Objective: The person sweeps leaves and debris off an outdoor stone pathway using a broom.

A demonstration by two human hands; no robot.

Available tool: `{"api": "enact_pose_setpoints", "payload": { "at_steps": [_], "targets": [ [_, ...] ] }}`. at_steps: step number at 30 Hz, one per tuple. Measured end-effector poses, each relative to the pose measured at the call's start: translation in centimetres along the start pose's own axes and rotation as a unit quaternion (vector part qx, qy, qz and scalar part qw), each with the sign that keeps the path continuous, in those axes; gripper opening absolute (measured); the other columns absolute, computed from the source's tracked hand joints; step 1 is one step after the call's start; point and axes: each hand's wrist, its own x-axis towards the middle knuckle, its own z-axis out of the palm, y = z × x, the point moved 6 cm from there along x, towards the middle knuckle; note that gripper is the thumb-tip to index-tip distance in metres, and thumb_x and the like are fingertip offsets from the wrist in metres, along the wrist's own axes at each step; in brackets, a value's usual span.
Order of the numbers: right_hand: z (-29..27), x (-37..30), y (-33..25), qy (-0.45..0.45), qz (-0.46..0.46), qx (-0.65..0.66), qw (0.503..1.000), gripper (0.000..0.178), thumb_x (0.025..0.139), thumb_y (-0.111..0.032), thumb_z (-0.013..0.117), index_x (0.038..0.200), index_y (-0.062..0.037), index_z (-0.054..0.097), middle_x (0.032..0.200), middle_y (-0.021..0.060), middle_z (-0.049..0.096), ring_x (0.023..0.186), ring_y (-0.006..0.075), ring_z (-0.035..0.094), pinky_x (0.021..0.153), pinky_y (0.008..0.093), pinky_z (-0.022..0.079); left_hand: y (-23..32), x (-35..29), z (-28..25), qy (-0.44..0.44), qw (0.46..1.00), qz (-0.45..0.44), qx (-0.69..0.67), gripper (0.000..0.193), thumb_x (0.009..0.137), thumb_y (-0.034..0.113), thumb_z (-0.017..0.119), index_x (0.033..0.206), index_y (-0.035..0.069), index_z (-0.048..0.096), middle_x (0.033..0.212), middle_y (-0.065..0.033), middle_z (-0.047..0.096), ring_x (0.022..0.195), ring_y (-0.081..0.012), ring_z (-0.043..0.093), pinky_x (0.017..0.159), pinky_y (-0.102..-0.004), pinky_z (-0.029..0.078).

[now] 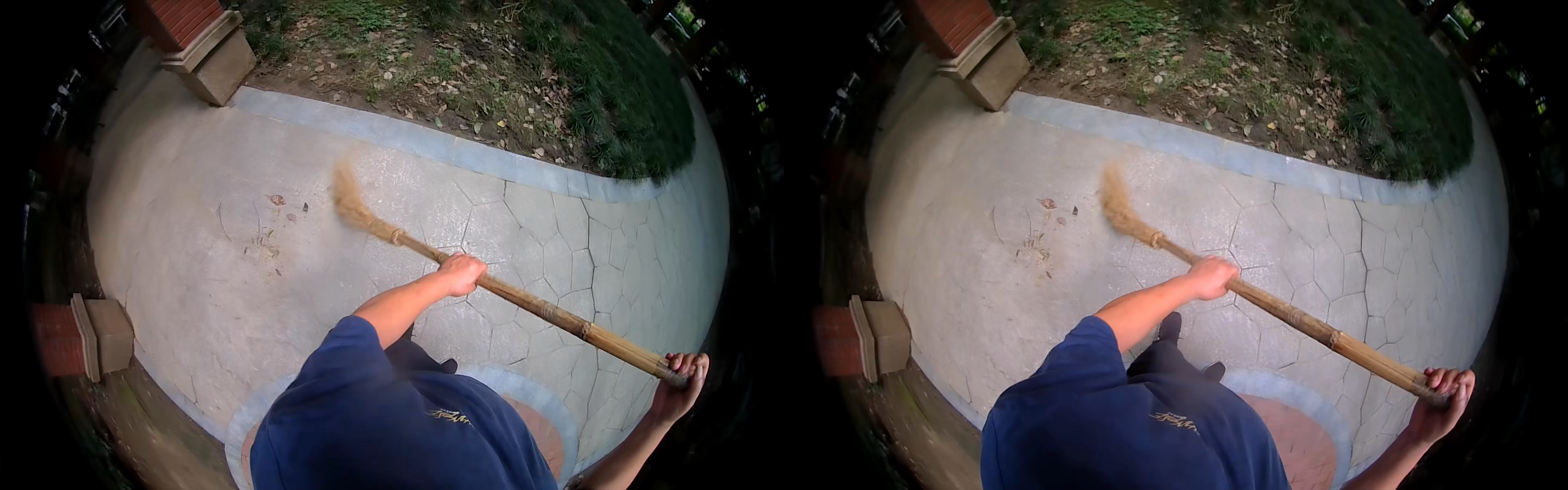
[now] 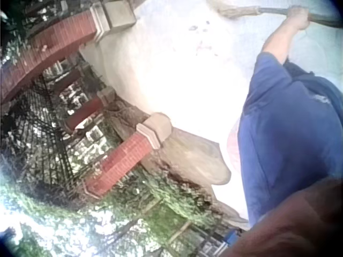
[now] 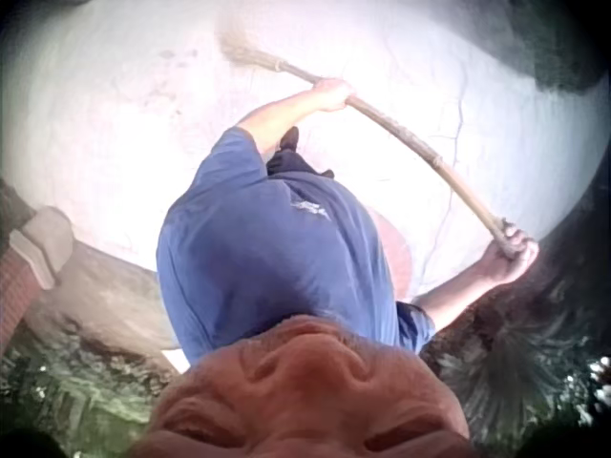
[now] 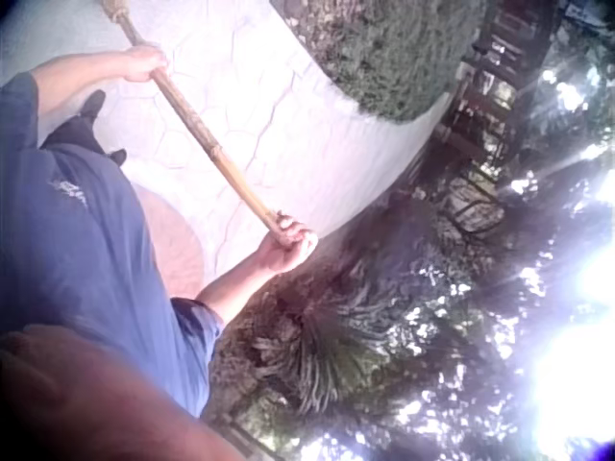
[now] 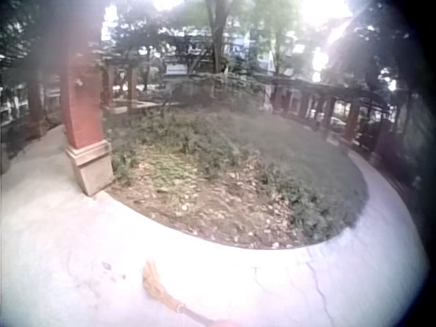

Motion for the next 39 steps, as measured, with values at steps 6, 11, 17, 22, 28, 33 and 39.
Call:
{"api": "enact_pose_setpoints", "payload": {
  "at_steps": [6,11,17,22,28,33,39],
  "targets": [
    [-9.3,2.2,-2.2,0.055,0.000,0.078,0.995,0.013,0.086,-0.017,0.048,0.091,-0.0077,0.040,0.067,0.0004,0.037,0.064,0.0126,0.041,0.077,0.0307,0.038,5.4,0.1,-2.0,-0.015,0.997,0.038,-0.058,0.009,0.061,0.010,0.056,0.069,0.007,0.057,0.073,-0.0128,0.059,0.074,-0.0324,0.058,0.070,-0.0417,0.044],
    [-5.4,4.3,-0.9,-0.055,0.011,0.064,0.996,0.012,0.085,-0.017,0.048,0.087,-0.0078,0.040,0.066,0.0018,0.038,0.066,0.0132,0.043,0.077,0.0305,0.038,1.2,2.6,-2.7,0.081,0.996,0.011,-0.040,0.009,0.062,0.008,0.055,0.070,0.006,0.057,0.074,-0.0140,0.059,0.076,-0.0322,0.057,0.070,-0.0419,0.044],
    [1.2,5.7,2.0,-0.142,0.009,-0.002,0.990,0.015,0.083,-0.018,0.050,0.084,-0.0088,0.039,0.063,0.0034,0.040,0.063,0.0149,0.047,0.075,0.0327,0.041,-2.7,-1.7,-1.1,0.094,0.993,-0.040,-0.062,0.010,0.061,0.007,0.057,0.070,0.006,0.057,0.074,-0.0147,0.059,0.077,-0.0323,0.057,0.070,-0.0434,0.044],
    [-5.5,8.4,5.4,-0.042,0.048,0.076,0.995,0.013,0.083,-0.013,0.049,0.086,-0.0088,0.037,0.062,0.0005,0.037,0.060,0.0110,0.041,0.072,0.0299,0.041,-0.7,-1.8,-0.2,-0.003,0.997,-0.063,-0.045,0.008,0.061,0.009,0.056,0.068,0.005,0.057,0.071,-0.0143,0.059,0.074,-0.0319,0.058,0.067,-0.0424,0.045],
    [-8.7,14.5,9.8,-0.102,0.100,0.129,0.981,0.014,0.083,-0.015,0.051,0.080,-0.0097,0.038,0.067,0.0008,0.038,0.069,0.0137,0.040,0.077,0.0302,0.035,-2.1,4.6,-1.2,0.049,0.994,-0.094,-0.024,0.008,0.064,0.009,0.055,0.071,0.006,0.057,0.076,-0.0134,0.060,0.078,-0.0303,0.058,0.071,-0.0415,0.044],
    [-6.3,18.0,12.8,-0.124,0.103,0.135,0.978,0.016,0.082,-0.016,0.051,0.079,-0.0098,0.037,0.068,0.0015,0.040,0.072,0.0153,0.043,0.081,0.0323,0.035,-5.4,6.6,-3.0,0.061,0.986,-0.157,0.011,0.010,0.065,0.009,0.056,0.074,0.007,0.058,0.079,-0.0123,0.060,0.081,-0.0293,0.058,0.074,-0.0402,0.044],
    [3.6,17.5,15.3,-0.197,0.083,0.085,0.973,0.023,0.078,-0.020,0.059,0.078,-0.0085,0.038,0.071,0.0052,0.045,0.071,0.0190,0.048,0.084,0.0402,0.038,-12.7,3.0,-4.6,0.112,0.956,-0.267,0.049,0.015,0.066,0.007,0.055,0.079,0.010,0.061,0.089,-0.0100,0.060,0.094,-0.0272,0.054,0.081,-0.0388,0.043]
  ]
}}
